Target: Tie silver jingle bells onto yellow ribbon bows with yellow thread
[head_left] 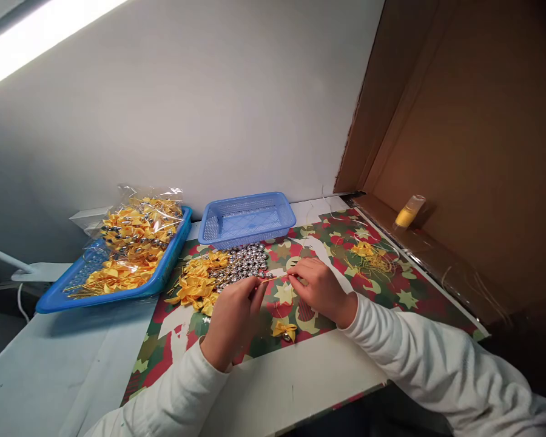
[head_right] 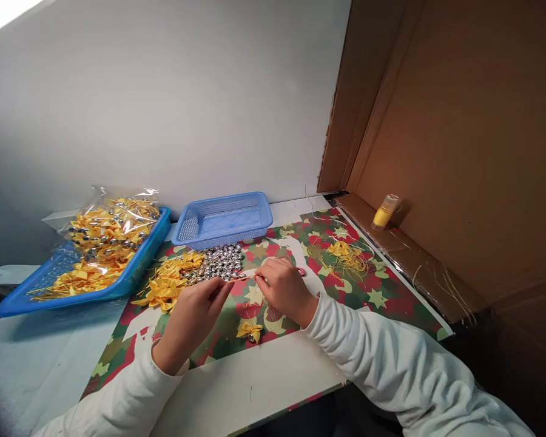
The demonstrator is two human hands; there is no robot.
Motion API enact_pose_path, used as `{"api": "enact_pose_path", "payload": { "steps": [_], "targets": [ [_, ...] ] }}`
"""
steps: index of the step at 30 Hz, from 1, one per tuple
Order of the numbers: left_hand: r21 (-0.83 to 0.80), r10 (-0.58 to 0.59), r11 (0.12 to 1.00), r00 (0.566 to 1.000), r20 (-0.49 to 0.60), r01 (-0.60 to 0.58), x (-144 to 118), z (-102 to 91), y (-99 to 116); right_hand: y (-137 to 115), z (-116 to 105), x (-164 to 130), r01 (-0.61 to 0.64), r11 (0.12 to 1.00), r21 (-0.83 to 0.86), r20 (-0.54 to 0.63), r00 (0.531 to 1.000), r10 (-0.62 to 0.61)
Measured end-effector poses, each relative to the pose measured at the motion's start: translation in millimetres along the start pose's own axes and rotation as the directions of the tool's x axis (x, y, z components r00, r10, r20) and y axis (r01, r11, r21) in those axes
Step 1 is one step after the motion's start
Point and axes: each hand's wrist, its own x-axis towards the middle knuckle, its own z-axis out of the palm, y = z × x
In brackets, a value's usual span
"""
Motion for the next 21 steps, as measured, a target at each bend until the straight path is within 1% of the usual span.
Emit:
{"api": "enact_pose_path", "payload": {
  "steps": [3, 5, 7, 9, 11, 12, 13, 14, 15, 16, 17, 18, 19, 21],
  "targets": [
    [-0.164, -0.062, 0.985, 0.998, 0.005, 0.061, 0.0, 0.3, -1.8, 3.6, 1.7, -1.0, -0.104, 0.995, 0.006, 0.094, 0.990, 0.103],
    [-0.230, -0.116, 0.967, 0.993, -0.023, 0.107, 0.4, 0.7, -3.1, 6.3, 1.9, -0.9, -0.162, 0.987, -0.021, 0.153, 0.975, 0.164],
    [-0.274, -0.177, 0.949, 0.983, -0.050, 0.157, 1.4, 1.8, -5.2, 8.5, 1.3, -0.4, -0.215, 0.976, -0.044, 0.188, 0.957, 0.219],
    [-0.324, -0.234, 0.923, 0.971, -0.043, 0.208, 2.7, 3.8, -7.7, 8.7, -0.1, 0.3, -0.256, 0.966, -0.043, 0.192, 0.947, 0.259],
    [-0.399, -0.293, 0.877, 0.956, -0.004, 0.267, 3.4, 6.9, -9.3, 5.8, -1.6, 1.0, -0.278, 0.960, -0.025, 0.177, 0.944, 0.278],
    [-0.448, -0.327, 0.841, 0.945, 0.025, 0.303, 3.3, 8.8, -9.5, 3.2, -2.2, 1.3, -0.314, 0.949, 0.027, 0.165, 0.938, 0.306],
    [-0.500, -0.363, 0.796, 0.930, 0.059, 0.342, 3.0, 10.6, -9.2, 0.0, -2.4, 1.5, -0.374, 0.919, 0.126, 0.152, 0.922, 0.355],
    [-0.551, -0.397, 0.743, 0.913, 0.096, 0.380, 2.4, 12.4, -8.3, -3.6, -2.1, 1.5, -0.449, 0.853, 0.266, 0.151, 0.893, 0.423],
    [-0.598, -0.427, 0.686, 0.895, 0.128, 0.413, 1.8, 14.0, -6.9, -7.4, -1.4, 1.3, -0.522, 0.740, 0.424, 0.171, 0.849, 0.500],
    [-0.639, -0.452, 0.633, 0.878, 0.154, 0.438, 1.1, 15.4, -5.0, -11.1, -0.4, 1.0, -0.575, 0.587, 0.569, 0.216, 0.794, 0.568],
    [-0.671, -0.473, 0.587, 0.864, 0.169, 0.453, 0.3, 16.5, -2.8, -14.5, 0.8, 0.5, -0.604, 0.425, 0.675, 0.275, 0.740, 0.614],
    [-0.697, -0.490, 0.552, 0.854, 0.174, 0.459, -0.3, 17.4, -0.4, -17.7, 1.9, -0.1, -0.614, 0.288, 0.735, 0.333, 0.696, 0.636],
    [-0.716, -0.500, 0.528, 0.849, 0.173, 0.457, -0.9, 18.0, 2.1, -20.6, 2.9, -0.8, -0.617, 0.177, 0.767, 0.386, 0.664, 0.640],
    [-0.740, -0.504, 0.507, 0.848, 0.162, 0.442, -2.2, 18.9, 6.6, -25.8, 3.6, -1.8, -0.613, 0.017, 0.790, 0.469, 0.622, 0.627]
  ]
}}
